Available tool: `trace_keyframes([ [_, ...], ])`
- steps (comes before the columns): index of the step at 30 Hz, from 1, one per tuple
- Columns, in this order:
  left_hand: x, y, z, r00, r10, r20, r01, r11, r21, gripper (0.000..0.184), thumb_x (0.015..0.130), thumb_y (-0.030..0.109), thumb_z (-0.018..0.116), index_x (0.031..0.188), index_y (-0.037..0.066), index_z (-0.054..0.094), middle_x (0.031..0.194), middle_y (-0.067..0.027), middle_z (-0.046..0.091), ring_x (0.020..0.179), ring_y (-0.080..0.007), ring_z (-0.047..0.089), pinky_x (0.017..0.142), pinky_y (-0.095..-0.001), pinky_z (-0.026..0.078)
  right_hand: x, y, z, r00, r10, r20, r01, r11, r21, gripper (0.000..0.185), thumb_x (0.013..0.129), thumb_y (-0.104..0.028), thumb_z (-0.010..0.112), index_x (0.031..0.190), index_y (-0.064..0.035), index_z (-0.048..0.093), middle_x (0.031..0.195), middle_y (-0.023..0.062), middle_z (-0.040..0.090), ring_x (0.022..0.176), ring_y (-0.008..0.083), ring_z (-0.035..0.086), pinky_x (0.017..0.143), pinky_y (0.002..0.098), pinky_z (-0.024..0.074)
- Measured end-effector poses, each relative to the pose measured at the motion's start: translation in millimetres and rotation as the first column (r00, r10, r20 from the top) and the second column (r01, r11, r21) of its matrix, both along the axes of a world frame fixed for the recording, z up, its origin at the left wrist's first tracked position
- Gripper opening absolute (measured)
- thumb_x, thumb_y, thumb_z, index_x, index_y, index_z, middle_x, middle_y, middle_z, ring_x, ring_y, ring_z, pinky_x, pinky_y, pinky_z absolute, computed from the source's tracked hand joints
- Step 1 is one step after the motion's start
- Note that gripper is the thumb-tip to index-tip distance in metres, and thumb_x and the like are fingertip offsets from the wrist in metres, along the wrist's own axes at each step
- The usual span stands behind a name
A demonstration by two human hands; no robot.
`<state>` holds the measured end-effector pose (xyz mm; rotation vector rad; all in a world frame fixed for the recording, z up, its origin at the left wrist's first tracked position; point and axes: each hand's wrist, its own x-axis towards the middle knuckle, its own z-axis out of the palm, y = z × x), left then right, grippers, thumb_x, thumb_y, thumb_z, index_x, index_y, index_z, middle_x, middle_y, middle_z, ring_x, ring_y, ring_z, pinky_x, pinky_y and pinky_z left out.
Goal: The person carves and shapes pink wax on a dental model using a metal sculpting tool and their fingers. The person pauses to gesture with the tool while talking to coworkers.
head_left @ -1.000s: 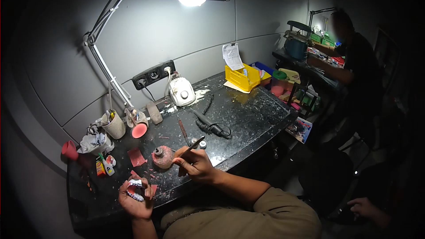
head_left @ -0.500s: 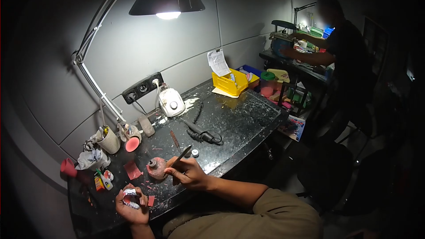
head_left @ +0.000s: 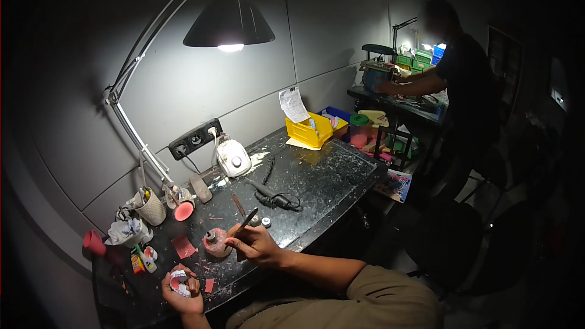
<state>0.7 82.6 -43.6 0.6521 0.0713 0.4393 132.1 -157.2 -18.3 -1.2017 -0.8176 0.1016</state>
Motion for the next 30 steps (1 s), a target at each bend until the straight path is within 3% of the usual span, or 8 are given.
trace_keyframes([
  [3, -1.6, 1.3, -3.4, 1.000, 0.011, -0.002, -0.011, 1.000, 0.014, 0.046, 0.101, 0.037, 0.043, 0.109, -0.002, 0.066, 0.090, -0.0187, 0.070, 0.044, -0.0206, 0.054, 0.041, -0.0295, 0.038, 1.4, 1.2, -1.7, 0.999, -0.009, 0.036, 0.011, 0.999, -0.050, 0.016, 0.101, -0.016, 0.067, 0.104, -0.0004, 0.064, 0.078, 0.0049, 0.069, 0.066, 0.0058, 0.061, 0.060, 0.0259, 0.0485],
  [5, -0.3, 1.0, -3.2, 1.000, 0.005, 0.004, -0.006, 0.999, 0.044, 0.046, 0.101, 0.037, 0.043, 0.109, -0.002, 0.066, 0.090, -0.0186, 0.070, 0.044, -0.0207, 0.054, 0.041, -0.0294, 0.038, 1.6, 2.3, -1.8, 0.966, -0.111, 0.233, 0.117, 0.993, -0.012, 0.016, 0.100, -0.016, 0.067, 0.104, -0.0004, 0.064, 0.081, 0.0085, 0.071, 0.070, 0.0080, 0.064, 0.063, 0.0281, 0.0513],
  [8, 0.9, -3.5, 0.0, 0.998, 0.043, -0.036, -0.042, 0.998, 0.053, 0.044, 0.102, 0.037, 0.045, 0.106, -0.003, 0.062, 0.089, -0.0171, 0.068, 0.044, -0.0175, 0.050, 0.041, -0.0281, 0.034, 0.7, 1.1, -0.5, 0.963, -0.122, 0.242, 0.133, 0.991, -0.029, 0.018, 0.100, -0.017, 0.068, 0.105, -0.0008, 0.064, 0.082, 0.0111, 0.072, 0.070, 0.0134, 0.068, 0.064, 0.0297, 0.0524],
  [10, 0.4, 1.0, -4.2, 0.999, 0.014, -0.035, -0.012, 0.999, 0.036, 0.045, 0.101, 0.039, 0.045, 0.109, -0.001, 0.064, 0.091, -0.0186, 0.070, 0.044, -0.0207, 0.054, 0.041, -0.0295, 0.038, 0.4, -0.3, 0.4, 0.962, -0.123, 0.244, 0.144, 0.987, -0.072, 0.018, 0.099, -0.018, 0.068, 0.104, -0.0013, 0.064, 0.082, 0.0130, 0.071, 0.071, 0.0184, 0.071, 0.064, 0.0304, 0.0528],
  [14, -0.2, 2.3, -6.2, 1.000, -0.027, 0.006, 0.027, 0.998, 0.052, 0.044, 0.101, 0.039, 0.045, 0.109, 0.000, 0.063, 0.092, -0.0188, 0.071, 0.044, -0.0207, 0.054, 0.042, -0.0293, 0.039, -0.8, 4.6, 2.8, 0.911, -0.195, 0.363, 0.182, 0.981, 0.070, 0.013, 0.101, -0.014, 0.066, 0.101, -0.0021, 0.064, 0.070, 0.0022, 0.064, 0.055, 0.0082, 0.061, 0.051, 0.0256, 0.0482],
  [18, 0.2, 0.7, -4.4, 1.000, 0.011, -0.024, -0.010, 0.999, 0.045, 0.044, 0.100, 0.040, 0.046, 0.108, 0.000, 0.063, 0.091, -0.0183, 0.070, 0.044, -0.0203, 0.054, 0.041, -0.0291, 0.039, -0.2, 3.3, 1.0, 0.909, -0.206, 0.362, 0.193, 0.979, 0.071, 0.012, 0.101, -0.015, 0.066, 0.100, -0.0024, 0.064, 0.069, 0.0027, 0.064, 0.055, 0.0087, 0.061, 0.051, 0.0262, 0.0478],
  [20, 0.0, -0.1, -3.7, 0.999, 0.016, -0.029, -0.014, 0.999, 0.049, 0.044, 0.100, 0.040, 0.046, 0.108, -0.001, 0.063, 0.091, -0.0182, 0.070, 0.044, -0.0201, 0.054, 0.041, -0.0292, 0.039, -0.6, -1.2, 2.7, 0.957, -0.107, 0.271, 0.139, 0.985, -0.102, 0.021, 0.099, -0.022, 0.067, 0.105, -0.0020, 0.064, 0.089, 0.0160, 0.073, 0.079, 0.0287, 0.075, 0.069, 0.0351, 0.0565],
  [30, -1.0, -4.0, -0.3, 0.996, 0.061, -0.059, -0.057, 0.997, 0.058, 0.044, 0.100, 0.040, 0.047, 0.106, -0.001, 0.063, 0.089, -0.0177, 0.068, 0.044, -0.0198, 0.055, 0.040, -0.0290, 0.039, 1.8, 2.6, -3.7, 0.920, -0.156, 0.361, 0.180, 0.983, -0.033, 0.021, 0.100, -0.021, 0.066, 0.109, -0.0029, 0.062, 0.085, 0.0142, 0.072, 0.071, 0.0267, 0.073, 0.063, 0.0347, 0.0553],
])
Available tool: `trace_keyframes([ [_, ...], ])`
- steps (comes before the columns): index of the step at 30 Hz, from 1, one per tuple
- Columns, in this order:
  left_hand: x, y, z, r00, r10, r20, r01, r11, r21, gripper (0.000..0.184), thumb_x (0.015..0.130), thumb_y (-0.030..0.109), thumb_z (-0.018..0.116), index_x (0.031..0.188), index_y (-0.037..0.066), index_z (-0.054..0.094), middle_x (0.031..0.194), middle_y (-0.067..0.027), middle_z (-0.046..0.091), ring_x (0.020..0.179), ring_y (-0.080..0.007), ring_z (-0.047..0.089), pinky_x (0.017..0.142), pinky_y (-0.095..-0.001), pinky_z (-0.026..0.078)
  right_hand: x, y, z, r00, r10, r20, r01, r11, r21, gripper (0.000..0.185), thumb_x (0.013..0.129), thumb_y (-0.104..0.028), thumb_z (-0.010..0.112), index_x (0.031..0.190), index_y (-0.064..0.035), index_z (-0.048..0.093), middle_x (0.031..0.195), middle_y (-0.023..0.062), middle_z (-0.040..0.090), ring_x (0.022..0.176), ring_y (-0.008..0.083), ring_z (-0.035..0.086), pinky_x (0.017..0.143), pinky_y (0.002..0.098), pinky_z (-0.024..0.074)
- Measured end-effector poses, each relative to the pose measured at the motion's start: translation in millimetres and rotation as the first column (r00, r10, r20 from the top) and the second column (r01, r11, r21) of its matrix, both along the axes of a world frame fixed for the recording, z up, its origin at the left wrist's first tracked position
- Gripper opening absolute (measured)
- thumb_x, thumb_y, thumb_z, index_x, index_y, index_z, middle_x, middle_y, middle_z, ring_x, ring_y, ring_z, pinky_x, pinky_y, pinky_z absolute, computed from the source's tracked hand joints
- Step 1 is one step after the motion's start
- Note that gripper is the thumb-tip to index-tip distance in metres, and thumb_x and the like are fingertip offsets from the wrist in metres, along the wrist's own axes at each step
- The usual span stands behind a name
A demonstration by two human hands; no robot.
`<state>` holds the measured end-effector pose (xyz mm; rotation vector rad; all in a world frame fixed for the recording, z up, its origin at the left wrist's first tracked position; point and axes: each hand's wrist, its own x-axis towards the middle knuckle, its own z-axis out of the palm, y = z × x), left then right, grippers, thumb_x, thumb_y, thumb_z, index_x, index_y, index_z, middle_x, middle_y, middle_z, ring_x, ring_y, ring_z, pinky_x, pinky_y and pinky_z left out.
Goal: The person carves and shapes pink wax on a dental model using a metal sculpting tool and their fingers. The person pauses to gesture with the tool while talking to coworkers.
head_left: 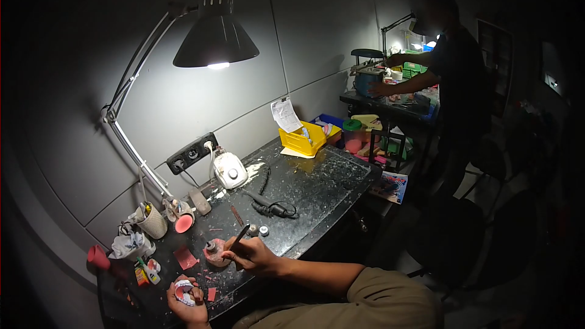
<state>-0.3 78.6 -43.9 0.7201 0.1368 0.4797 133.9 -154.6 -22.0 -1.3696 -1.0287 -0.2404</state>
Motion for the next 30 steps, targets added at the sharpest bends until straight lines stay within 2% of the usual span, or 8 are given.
trace_keyframes([
  [2, -0.4, 0.0, -0.2, 1.000, 0.001, 0.001, -0.001, 1.000, -0.004, 0.044, 0.100, 0.039, 0.046, 0.107, -0.001, 0.063, 0.089, -0.0178, 0.069, 0.044, -0.0199, 0.055, 0.040, -0.0291, 0.039, 2.8, 0.4, -1.1, 0.995, -0.029, 0.094, 0.028, 1.000, 0.008, 0.020, 0.101, -0.021, 0.065, 0.111, -0.0034, 0.062, 0.078, 0.0119, 0.069, 0.059, 0.0239, 0.069, 0.056, 0.0342, 0.0529],
  [5, -0.8, -0.6, 0.8, 0.999, -0.023, 0.027, 0.023, 1.000, 0.019, 0.044, 0.103, 0.037, 0.045, 0.109, -0.002, 0.062, 0.093, -0.0177, 0.069, 0.045, -0.0178, 0.055, 0.040, -0.0275, 0.039, 2.9, 4.3, -3.5, 0.996, -0.018, 0.084, 0.014, 0.998, 0.055, 0.021, 0.101, -0.021, 0.064, 0.112, -0.0031, 0.062, 0.073, 0.0102, 0.066, 0.051, 0.0206, 0.064, 0.051, 0.0333, 0.0501],
  [12, -0.9, -0.3, 0.6, 1.000, -0.019, 0.014, 0.019, 0.999, 0.026, 0.043, 0.103, 0.037, 0.044, 0.109, -0.002, 0.061, 0.093, -0.0182, 0.069, 0.045, -0.0179, 0.054, 0.040, -0.0277, 0.038, 0.4, 2.1, 2.9, 0.993, -0.043, 0.110, 0.039, 0.998, 0.043, 0.023, 0.101, -0.021, 0.064, 0.116, -0.0031, 0.062, 0.075, 0.0119, 0.068, 0.053, 0.0198, 0.066, 0.052, 0.0338, 0.0509],
  [21, 0.7, 1.6, -1.5, 0.999, -0.033, 0.021, 0.032, 0.999, 0.017, 0.044, 0.102, 0.038, 0.045, 0.109, -0.002, 0.062, 0.092, -0.0186, 0.070, 0.045, -0.0179, 0.053, 0.040, -0.0283, 0.037, 3.7, 3.6, -1.1, 0.990, -0.052, 0.129, 0.047, 0.998, 0.046, 0.026, 0.100, -0.022, 0.066, 0.118, -0.0028, 0.063, 0.075, 0.0138, 0.069, 0.055, 0.0233, 0.067, 0.054, 0.0336, 0.0518],
  [23, 0.4, 1.2, -0.3, 0.999, -0.043, 0.028, 0.043, 0.999, 0.020, 0.044, 0.102, 0.038, 0.045, 0.109, -0.001, 0.062, 0.092, -0.0186, 0.070, 0.045, -0.0178, 0.053, 0.040, -0.0284, 0.037, 2.0, 1.1, 0.2, 0.996, -0.050, 0.073, 0.052, 0.998, -0.036, 0.024, 0.100, -0.022, 0.066, 0.115, -0.0032, 0.063, 0.081, 0.0155, 0.071, 0.062, 0.0285, 0.071, 0.058, 0.0346, 0.0536],
  [24, 0.5, 0.0, 0.8, 0.999, -0.034, 0.023, 0.034, 0.999, 0.020, 0.044, 0.102, 0.038, 0.045, 0.109, -0.001, 0.063, 0.092, -0.0187, 0.070, 0.045, -0.0177, 0.053, 0.040, -0.0282, 0.037, 1.3, 1.0, 0.8, 0.996, -0.048, 0.074, 0.050, 0.998, -0.035, 0.024, 0.100, -0.022, 0.066, 0.115, -0.0032, 0.063, 0.081, 0.0155, 0.071, 0.062, 0.0285, 0.071, 0.058, 0.0346, 0.0536],
  [26, 0.9, -2.0, 1.0, 1.000, -0.023, 0.021, 0.023, 1.000, 0.019, 0.044, 0.102, 0.038, 0.045, 0.109, -0.001, 0.063, 0.092, -0.0188, 0.070, 0.044, -0.0176, 0.052, 0.040, -0.0281, 0.037, 0.6, 0.6, 1.8, 0.995, -0.031, 0.095, 0.029, 0.999, 0.020, 0.023, 0.100, -0.022, 0.066, 0.113, -0.0038, 0.062, 0.089, 0.0179, 0.072, 0.074, 0.0343, 0.073, 0.063, 0.0369, 0.0559],
  [30, -0.3, -1.6, 1.7, 0.998, -0.041, 0.036, 0.039, 0.998, 0.043, 0.044, 0.102, 0.038, 0.045, 0.108, -0.001, 0.063, 0.093, -0.0189, 0.070, 0.045, -0.0176, 0.053, 0.041, -0.0280, 0.037, 0.7, 0.7, -0.1, 0.995, -0.041, 0.092, 0.042, 0.999, -0.010, 0.022, 0.100, -0.021, 0.066, 0.114, -0.0044, 0.062, 0.097, 0.0191, 0.073, 0.082, 0.0378, 0.074, 0.067, 0.0388, 0.0572],
])
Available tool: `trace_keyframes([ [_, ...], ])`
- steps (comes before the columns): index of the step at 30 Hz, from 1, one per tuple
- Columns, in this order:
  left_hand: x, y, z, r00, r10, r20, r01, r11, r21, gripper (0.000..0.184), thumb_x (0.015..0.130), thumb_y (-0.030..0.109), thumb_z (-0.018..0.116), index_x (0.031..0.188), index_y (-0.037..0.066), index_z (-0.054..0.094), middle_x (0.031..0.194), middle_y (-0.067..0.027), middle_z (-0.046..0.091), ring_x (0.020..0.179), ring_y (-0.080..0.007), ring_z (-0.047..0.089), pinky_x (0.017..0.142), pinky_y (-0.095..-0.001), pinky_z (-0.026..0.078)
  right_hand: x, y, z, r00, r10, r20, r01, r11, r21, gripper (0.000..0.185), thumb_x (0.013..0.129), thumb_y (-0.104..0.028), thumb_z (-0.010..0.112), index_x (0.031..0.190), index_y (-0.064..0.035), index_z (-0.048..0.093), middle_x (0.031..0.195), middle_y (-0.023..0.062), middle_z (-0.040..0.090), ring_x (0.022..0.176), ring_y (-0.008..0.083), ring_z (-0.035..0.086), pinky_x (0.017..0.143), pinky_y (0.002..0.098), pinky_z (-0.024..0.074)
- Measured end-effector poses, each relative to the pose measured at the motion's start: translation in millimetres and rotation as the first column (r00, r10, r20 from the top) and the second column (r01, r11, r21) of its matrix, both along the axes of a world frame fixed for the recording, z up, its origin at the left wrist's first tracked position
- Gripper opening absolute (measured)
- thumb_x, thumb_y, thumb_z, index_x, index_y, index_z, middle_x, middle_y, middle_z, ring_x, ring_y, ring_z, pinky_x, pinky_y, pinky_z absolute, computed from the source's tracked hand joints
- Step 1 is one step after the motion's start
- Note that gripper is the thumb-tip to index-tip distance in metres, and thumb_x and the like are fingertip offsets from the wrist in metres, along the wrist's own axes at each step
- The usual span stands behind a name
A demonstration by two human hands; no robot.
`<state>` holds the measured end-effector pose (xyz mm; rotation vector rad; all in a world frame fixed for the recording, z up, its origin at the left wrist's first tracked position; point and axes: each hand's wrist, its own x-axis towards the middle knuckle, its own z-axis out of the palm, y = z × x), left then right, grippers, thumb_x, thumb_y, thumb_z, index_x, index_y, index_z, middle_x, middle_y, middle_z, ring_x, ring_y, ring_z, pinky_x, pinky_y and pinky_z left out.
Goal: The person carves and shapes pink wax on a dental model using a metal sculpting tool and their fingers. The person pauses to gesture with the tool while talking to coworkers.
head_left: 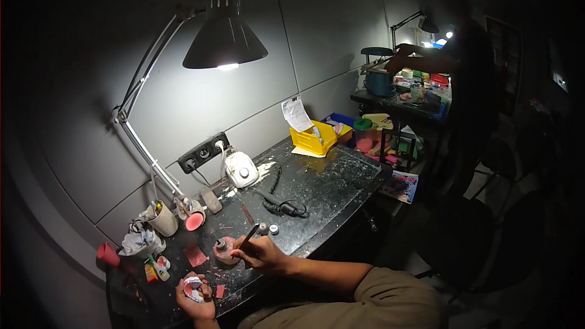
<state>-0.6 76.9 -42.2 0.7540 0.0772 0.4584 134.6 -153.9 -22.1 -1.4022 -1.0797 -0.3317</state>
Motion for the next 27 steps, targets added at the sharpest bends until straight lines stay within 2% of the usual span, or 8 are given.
trace_keyframes([
  [6, 0.2, -1.8, 0.3, 0.999, 0.036, -0.019, -0.036, 0.999, 0.001, 0.045, 0.102, 0.038, 0.045, 0.108, -0.002, 0.064, 0.091, -0.0188, 0.071, 0.044, -0.0178, 0.053, 0.041, -0.0283, 0.038, 0.8, 1.3, -1.8, 0.998, -0.027, 0.050, 0.027, 1.000, 0.007, 0.020, 0.100, -0.021, 0.065, 0.112, -0.0048, 0.061, 0.095, 0.0181, 0.073, 0.079, 0.0367, 0.074, 0.066, 0.0389, 0.0570],
  [9, -0.5, -2.4, 0.6, 0.999, 0.037, -0.018, -0.037, 0.999, 0.001, 0.044, 0.102, 0.038, 0.045, 0.108, -0.002, 0.064, 0.091, -0.0188, 0.071, 0.045, -0.0182, 0.054, 0.041, -0.0284, 0.038, -0.4, -1.4, -1.5, 0.999, 0.014, -0.042, -0.017, 0.998, -0.061, 0.020, 0.100, -0.021, 0.066, 0.112, -0.0057, 0.060, 0.094, 0.0175, 0.072, 0.077, 0.0358, 0.073, 0.065, 0.0389, 0.0569],
  [14, 0.7, -0.9, -1.2, 0.999, 0.036, -0.018, -0.036, 0.999, -0.009, 0.043, 0.102, 0.038, 0.045, 0.108, -0.001, 0.064, 0.091, -0.0189, 0.071, 0.045, -0.0188, 0.055, 0.041, -0.0285, 0.039, 0.1, 1.1, -1.9, 0.998, -0.043, 0.048, 0.045, 0.998, -0.041, 0.023, 0.100, -0.020, 0.066, 0.116, -0.0070, 0.058, 0.094, 0.0175, 0.072, 0.076, 0.0355, 0.073, 0.063, 0.0391, 0.0568],
  [19, 0.1, 0.4, -2.8, 0.999, 0.028, -0.019, -0.028, 1.000, -0.004, 0.043, 0.102, 0.038, 0.045, 0.108, -0.001, 0.064, 0.092, -0.0191, 0.071, 0.045, -0.0191, 0.055, 0.040, -0.0287, 0.039, -1.3, 1.3, -1.3, 0.997, -0.046, 0.067, 0.046, 0.999, 0.005, 0.024, 0.099, -0.018, 0.067, 0.117, -0.0062, 0.058, 0.092, 0.0188, 0.072, 0.076, 0.0362, 0.074, 0.062, 0.0390, 0.0566],
  [21, 3.3, 2.4, -4.6, 1.000, 0.011, 0.016, -0.011, 1.000, 0.010, 0.043, 0.102, 0.038, 0.045, 0.108, -0.001, 0.064, 0.092, -0.0194, 0.071, 0.045, -0.0194, 0.056, 0.040, -0.0286, 0.038, -0.2, -0.6, -1.1, 0.997, 0.003, -0.079, -0.012, 0.994, -0.112, 0.024, 0.098, -0.019, 0.068, 0.117, -0.0056, 0.059, 0.092, 0.0186, 0.072, 0.077, 0.0361, 0.074, 0.063, 0.0389, 0.0568],
  [23, 1.4, 1.2, -3.5, 0.999, 0.031, -0.006, -0.031, 0.999, -0.010, 0.043, 0.102, 0.038, 0.045, 0.107, -0.001, 0.064, 0.092, -0.0199, 0.071, 0.045, -0.0195, 0.056, 0.039, -0.0283, 0.038, -0.5, -1.4, 1.1, 0.994, 0.004, -0.113, -0.022, 0.987, -0.156, 0.025, 0.098, -0.020, 0.069, 0.116, -0.0051, 0.059, 0.091, 0.0187, 0.072, 0.077, 0.0361, 0.074, 0.062, 0.0389, 0.0568],
  [25, 0.5, 0.1, -2.0, 0.999, 0.040, -0.015, -0.040, 0.999, -0.010, 0.044, 0.102, 0.038, 0.045, 0.107, -0.001, 0.063, 0.092, -0.0200, 0.071, 0.045, -0.0195, 0.056, 0.039, -0.0281, 0.038, -0.2, 2.6, -1.4, 0.997, -0.054, 0.046, 0.055, 0.998, -0.008, 0.024, 0.098, -0.020, 0.068, 0.115, -0.0052, 0.060, 0.091, 0.0187, 0.072, 0.076, 0.0357, 0.073, 0.061, 0.0389, 0.0563],
  [27, -0.2, -0.5, -1.1, 0.998, 0.057, -0.028, -0.057, 0.998, -0.014, 0.044, 0.102, 0.038, 0.045, 0.107, -0.002, 0.063, 0.092, -0.0200, 0.071, 0.045, -0.0194, 0.055, 0.039, -0.0279, 0.038, 0.1, 3.7, -2.9, 0.998, -0.040, 0.040, 0.040, 0.999, -0.016, 0.024, 0.098, -0.020, 0.068, 0.115, -0.0051, 0.060, 0.092, 0.0189, 0.072, 0.077, 0.0362, 0.073, 0.061, 0.0393, 0.0562],
])
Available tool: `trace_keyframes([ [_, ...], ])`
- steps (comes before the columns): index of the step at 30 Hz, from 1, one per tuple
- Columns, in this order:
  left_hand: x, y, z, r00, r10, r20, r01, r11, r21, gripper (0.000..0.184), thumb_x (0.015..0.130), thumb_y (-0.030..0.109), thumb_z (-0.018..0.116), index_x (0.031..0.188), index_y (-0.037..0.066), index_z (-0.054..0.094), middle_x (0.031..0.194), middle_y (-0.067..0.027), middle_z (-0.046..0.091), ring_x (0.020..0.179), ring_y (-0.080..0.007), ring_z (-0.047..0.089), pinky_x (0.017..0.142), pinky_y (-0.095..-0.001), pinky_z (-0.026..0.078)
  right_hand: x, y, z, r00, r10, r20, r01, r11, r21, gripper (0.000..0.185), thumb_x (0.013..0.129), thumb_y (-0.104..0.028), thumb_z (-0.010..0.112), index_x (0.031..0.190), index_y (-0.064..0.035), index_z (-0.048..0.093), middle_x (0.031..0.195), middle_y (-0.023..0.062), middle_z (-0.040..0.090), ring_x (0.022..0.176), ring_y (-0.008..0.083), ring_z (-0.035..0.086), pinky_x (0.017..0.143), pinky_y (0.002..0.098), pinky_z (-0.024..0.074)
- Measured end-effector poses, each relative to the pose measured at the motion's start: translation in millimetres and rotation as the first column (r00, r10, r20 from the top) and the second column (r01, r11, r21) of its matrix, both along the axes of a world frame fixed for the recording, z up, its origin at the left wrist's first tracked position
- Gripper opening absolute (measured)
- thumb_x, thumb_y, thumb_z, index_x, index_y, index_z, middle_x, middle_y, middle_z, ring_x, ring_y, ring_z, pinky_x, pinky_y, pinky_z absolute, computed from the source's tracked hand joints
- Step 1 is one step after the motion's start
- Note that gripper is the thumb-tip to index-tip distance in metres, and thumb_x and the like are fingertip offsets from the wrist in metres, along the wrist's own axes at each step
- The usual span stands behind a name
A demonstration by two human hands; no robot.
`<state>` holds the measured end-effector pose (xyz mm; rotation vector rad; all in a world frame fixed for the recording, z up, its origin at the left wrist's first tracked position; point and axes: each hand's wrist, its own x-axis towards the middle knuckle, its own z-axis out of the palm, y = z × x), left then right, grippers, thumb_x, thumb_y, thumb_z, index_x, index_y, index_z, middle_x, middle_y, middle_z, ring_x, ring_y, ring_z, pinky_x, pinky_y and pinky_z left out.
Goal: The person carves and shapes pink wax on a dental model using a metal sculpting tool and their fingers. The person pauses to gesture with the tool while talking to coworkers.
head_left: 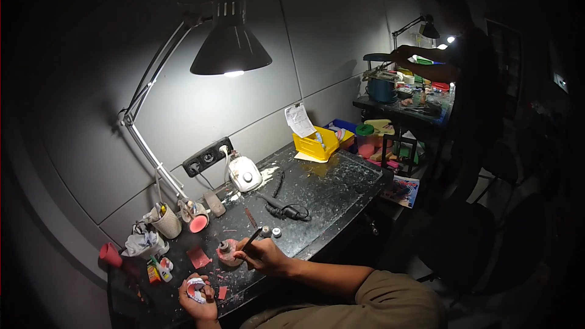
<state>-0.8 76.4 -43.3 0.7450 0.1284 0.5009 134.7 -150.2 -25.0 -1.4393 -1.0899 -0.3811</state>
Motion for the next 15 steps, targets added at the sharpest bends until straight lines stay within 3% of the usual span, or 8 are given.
trace_keyframes([
  [2, 0.8, -0.1, -0.1, 1.000, -0.009, 0.001, 0.009, 1.000, 0.003, 0.044, 0.102, 0.037, 0.045, 0.107, -0.002, 0.063, 0.092, -0.0201, 0.071, 0.044, -0.0196, 0.054, 0.039, -0.0284, 0.038, -0.1, -0.6, -0.2, 1.000, 0.016, -0.011, -0.016, 1.000, -0.010, 0.024, 0.098, -0.020, 0.068, 0.115, -0.0049, 0.059, 0.093, 0.0191, 0.072, 0.078, 0.0368, 0.073, 0.061, 0.0398, 0.0561],
  [4, 0.6, 1.2, -2.2, 1.000, -0.010, 0.010, 0.010, 1.000, 0.016, 0.044, 0.102, 0.037, 0.045, 0.108, -0.003, 0.063, 0.092, -0.0201, 0.071, 0.045, -0.0194, 0.054, 0.041, -0.0290, 0.038, -0.1, -1.3, 1.7, 0.998, -0.036, 0.057, 0.036, 0.999, 0.015, 0.023, 0.099, -0.020, 0.068, 0.115, -0.0057, 0.059, 0.086, 0.0163, 0.072, 0.069, 0.0324, 0.072, 0.057, 0.0382, 0.0548],
  [6, 0.4, 4.0, -4.4, 0.997, -0.058, 0.045, 0.057, 0.998, 0.007, 0.045, 0.101, 0.038, 0.047, 0.111, -0.001, 0.067, 0.093, -0.0220, 0.072, 0.049, -0.0224, 0.059, 0.043, -0.0303, 0.042, -1.5, 0.1, 1.5, 0.999, 0.025, -0.022, -0.024, 0.999, 0.037, 0.019, 0.099, -0.021, 0.069, 0.109, -0.0077, 0.061, 0.069, 0.0094, 0.065, 0.048, 0.0204, 0.063, 0.049, 0.0335, 0.0500],
  [8, 0.8, 6.1, -5.0, 0.997, -0.066, 0.047, 0.066, 0.998, 0.006, 0.045, 0.100, 0.037, 0.047, 0.112, -0.001, 0.067, 0.094, -0.0224, 0.072, 0.050, -0.0225, 0.059, 0.044, -0.0307, 0.043, -0.3, -1.2, 0.2, 0.999, 0.022, -0.045, -0.022, 1.000, 0.000, 0.017, 0.098, -0.021, 0.069, 0.107, -0.0075, 0.061, 0.071, 0.0106, 0.065, 0.053, 0.0235, 0.066, 0.051, 0.0336, 0.0510],
  [10, 0.3, 5.3, -4.8, 0.995, -0.078, 0.056, 0.078, 0.997, 0.004, 0.045, 0.100, 0.037, 0.048, 0.112, -0.002, 0.067, 0.094, -0.0221, 0.072, 0.050, -0.0227, 0.059, 0.045, -0.0310, 0.043, -2.9, -0.6, 6.5, 0.999, -0.026, 0.044, 0.023, 0.997, 0.067, 0.017, 0.098, -0.020, 0.070, 0.106, -0.0075, 0.061, 0.077, 0.0123, 0.068, 0.058, 0.0262, 0.069, 0.054, 0.0340, 0.0525],
  [11, -0.3, 3.4, -3.0, 0.995, -0.080, 0.061, 0.080, 0.997, 0.012, 0.045, 0.100, 0.037, 0.048, 0.111, -0.002, 0.068, 0.094, -0.0217, 0.072, 0.051, -0.0228, 0.059, 0.045, -0.0310, 0.043, -0.8, -1.9, 2.0, 1.000, -0.009, -0.021, 0.009, 1.000, -0.022, 0.018, 0.097, -0.019, 0.070, 0.106, -0.0068, 0.061, 0.083, 0.0138, 0.070, 0.063, 0.0285, 0.070, 0.056, 0.0347, 0.0537],
  [12, -1.0, 0.6, -0.5, 0.998, -0.049, 0.036, 0.048, 0.998, 0.032, 0.046, 0.102, 0.036, 0.045, 0.111, -0.005, 0.063, 0.095, -0.0201, 0.071, 0.049, -0.0185, 0.052, 0.045, -0.0296, 0.037, -0.6, -1.5, 0.5, 0.999, 0.005, -0.037, -0.006, 1.000, -0.015, 0.018, 0.097, -0.018, 0.070, 0.106, -0.0057, 0.061, 0.086, 0.0145, 0.071, 0.063, 0.0285, 0.071, 0.057, 0.0348, 0.0539],
  [15, -3.9, -3.1, 4.5, 1.000, -0.018, -0.004, 0.018, 1.000, 0.006, 0.046, 0.102, 0.036, 0.044, 0.111, -0.004, 0.064, 0.095, -0.0203, 0.071, 0.049, -0.0192, 0.053, 0.045, -0.0300, 0.037, -2.7, -2.6, 5.3, 1.000, 0.009, -0.020, -0.009, 1.000, 0.018, 0.018, 0.097, -0.017, 0.070, 0.107, -0.0049, 0.061, 0.085, 0.0144, 0.070, 0.064, 0.0294, 0.071, 0.057, 0.0350, 0.0536],
])
